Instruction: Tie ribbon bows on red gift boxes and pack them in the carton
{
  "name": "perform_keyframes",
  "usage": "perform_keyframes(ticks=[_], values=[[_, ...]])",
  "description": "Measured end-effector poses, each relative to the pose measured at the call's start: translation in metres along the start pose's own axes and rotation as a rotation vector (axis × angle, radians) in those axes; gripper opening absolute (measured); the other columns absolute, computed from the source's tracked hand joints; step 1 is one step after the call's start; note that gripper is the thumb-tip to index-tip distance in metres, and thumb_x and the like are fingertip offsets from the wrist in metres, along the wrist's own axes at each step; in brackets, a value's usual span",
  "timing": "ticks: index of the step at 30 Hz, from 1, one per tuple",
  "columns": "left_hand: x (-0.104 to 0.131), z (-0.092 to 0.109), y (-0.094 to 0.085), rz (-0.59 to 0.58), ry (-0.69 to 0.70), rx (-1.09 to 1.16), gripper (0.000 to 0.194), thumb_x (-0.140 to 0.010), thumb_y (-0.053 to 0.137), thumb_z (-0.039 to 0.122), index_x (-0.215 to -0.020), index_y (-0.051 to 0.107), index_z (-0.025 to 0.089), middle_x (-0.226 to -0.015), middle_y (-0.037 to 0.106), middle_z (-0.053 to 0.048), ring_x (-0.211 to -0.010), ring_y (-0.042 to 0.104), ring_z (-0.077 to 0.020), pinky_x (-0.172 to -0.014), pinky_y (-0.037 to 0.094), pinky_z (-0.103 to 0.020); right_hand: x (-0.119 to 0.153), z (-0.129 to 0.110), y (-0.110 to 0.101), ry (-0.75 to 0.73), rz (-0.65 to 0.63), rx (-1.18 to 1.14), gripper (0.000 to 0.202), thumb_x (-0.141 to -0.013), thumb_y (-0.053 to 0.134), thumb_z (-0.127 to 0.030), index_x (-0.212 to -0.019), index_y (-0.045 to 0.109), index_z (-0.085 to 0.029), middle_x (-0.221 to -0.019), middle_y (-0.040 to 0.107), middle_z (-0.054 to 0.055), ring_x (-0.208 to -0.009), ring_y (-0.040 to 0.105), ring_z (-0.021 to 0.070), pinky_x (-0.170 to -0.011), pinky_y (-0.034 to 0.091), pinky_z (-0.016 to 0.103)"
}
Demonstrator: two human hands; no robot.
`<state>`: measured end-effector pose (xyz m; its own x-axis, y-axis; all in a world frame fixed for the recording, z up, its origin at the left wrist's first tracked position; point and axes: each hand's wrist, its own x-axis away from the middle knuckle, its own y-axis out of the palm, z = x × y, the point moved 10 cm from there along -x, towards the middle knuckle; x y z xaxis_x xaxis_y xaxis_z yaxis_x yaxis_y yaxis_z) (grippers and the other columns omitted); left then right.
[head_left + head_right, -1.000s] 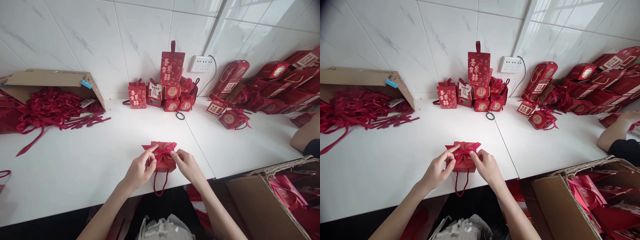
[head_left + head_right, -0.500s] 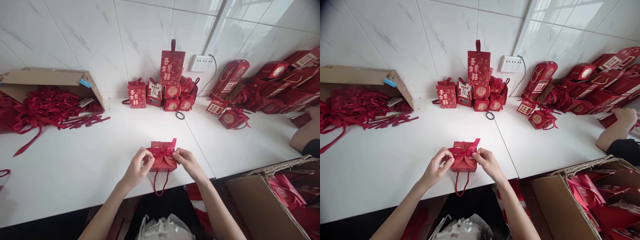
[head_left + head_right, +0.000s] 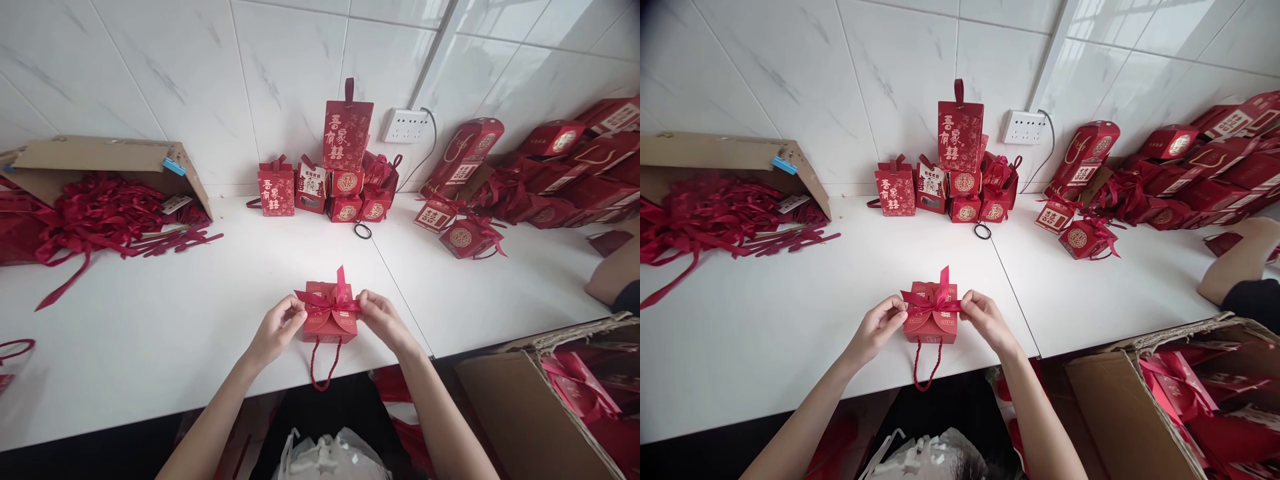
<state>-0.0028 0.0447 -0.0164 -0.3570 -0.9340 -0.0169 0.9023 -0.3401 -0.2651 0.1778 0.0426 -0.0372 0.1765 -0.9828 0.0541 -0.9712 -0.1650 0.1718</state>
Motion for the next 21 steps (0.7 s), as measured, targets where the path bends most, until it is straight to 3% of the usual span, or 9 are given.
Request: perform_keyframes(ticks=[2, 4, 5, 7, 10, 13, 16, 21], values=[[0.001, 0.008, -0.003, 0.023, 0.031, -0.071, 0.012, -0.084, 0.047, 0.031, -0.078, 0.047, 0.021, -0.078, 0.049, 0.0, -0.073, 0.05, -0.014, -0.068, 0.044, -0.026, 0.001, -0.032, -0.015, -0.13, 0.157, 0.194, 0.029, -0.086, 0.048, -0.045, -0.071, 0.047, -0.02, -0.069, 0.046, 0.0, -0.065, 0.045, 0.0134, -0.064, 0.04, 0.029], [0.002, 0.025, -0.011, 0.115, 0.125, -0.177, 0.007, -0.082, 0.05, 0.028, -0.082, 0.048, 0.021, -0.084, 0.051, -0.001, -0.079, 0.052, -0.0156, -0.074, 0.045, -0.029, 0.005, -0.072, -0.014, -0.292, 0.28, 0.464, 0.024, -0.088, 0.048, -0.039, -0.074, 0.052, -0.02, -0.075, 0.051, 0.002, -0.073, 0.05, 0.0158, -0.071, 0.043, 0.032], [0.004, 0.035, -0.013, 0.166, 0.19, -0.239, 0.006, -0.082, 0.051, 0.026, -0.083, 0.048, 0.022, -0.084, 0.052, -0.002, -0.08, 0.052, -0.0162, -0.075, 0.045, -0.03, 0.005, -0.09, -0.003, -0.37, 0.285, 0.607, 0.02, -0.087, 0.05, -0.035, -0.074, 0.055, -0.02, -0.08, 0.053, 0.003, -0.078, 0.052, 0.0171, -0.075, 0.044, 0.033], [0.007, 0.056, -0.012, 0.232, 0.338, -0.363, 0.003, -0.082, 0.052, 0.024, -0.081, 0.05, 0.022, -0.081, 0.053, -0.002, -0.081, 0.052, -0.0169, -0.074, 0.045, -0.031, 0.001, -0.11, 0.031, -0.493, 0.177, 0.857, 0.013, -0.085, 0.054, -0.029, -0.078, 0.061, -0.02, -0.092, 0.056, 0.006, -0.089, 0.055, 0.0199, -0.082, 0.045, 0.037], [0.01, 0.078, 0.004, 0.226, 0.52, -0.547, 0.006, -0.084, 0.052, 0.02, -0.08, 0.055, 0.022, -0.078, 0.055, -0.002, -0.08, 0.052, -0.0171, -0.076, 0.045, -0.032, -0.015, -0.103, 0.077, -0.505, -0.083, 1.111, 0.009, -0.084, 0.058, -0.023, -0.084, 0.066, -0.021, -0.105, 0.057, 0.009, -0.099, 0.057, 0.023, -0.086, 0.046, 0.042], [0.008, 0.08, 0.017, 0.199, 0.569, -0.687, 0.01, -0.086, 0.051, 0.019, -0.081, 0.059, 0.022, -0.083, 0.058, -0.002, -0.081, 0.053, -0.0175, -0.079, 0.044, -0.034, -0.032, -0.081, 0.093, -0.385, -0.268, 1.162, 0.012, -0.082, 0.058, -0.016, -0.089, 0.066, -0.02, -0.101, 0.06, 0.008, -0.09, 0.061, 0.02, -0.078, 0.05, 0.037], [0.006, 0.073, 0.022, 0.168, 0.525, -0.71, 0.014, -0.088, 0.047, 0.017, -0.083, 0.059, 0.021, -0.087, 0.059, -0.003, -0.082, 0.054, -0.0176, -0.079, 0.044, -0.034, -0.041, -0.07, 0.091, -0.286, -0.313, 1.078, 0.014, -0.079, 0.055, -0.01, -0.085, 0.065, -0.019, -0.092, 0.063, 0.005, -0.078, 0.062, 0.015, -0.07, 0.05, 0.029], [0.002, 0.062, 0.024, 0.101, 0.452, -0.639, 0.012, -0.087, 0.046, 0.015, -0.081, 0.054, 0.021, -0.078, 0.059, -0.001, -0.079, 0.052, -0.0176, -0.077, 0.045, -0.034, -0.041, -0.065, 0.085, -0.246, -0.257, 0.984, 0.012, -0.078, 0.053, -0.01, -0.07, 0.058, -0.017, -0.092, 0.062, 0.004, -0.074, 0.06, 0.0126, -0.069, 0.048, 0.027]])
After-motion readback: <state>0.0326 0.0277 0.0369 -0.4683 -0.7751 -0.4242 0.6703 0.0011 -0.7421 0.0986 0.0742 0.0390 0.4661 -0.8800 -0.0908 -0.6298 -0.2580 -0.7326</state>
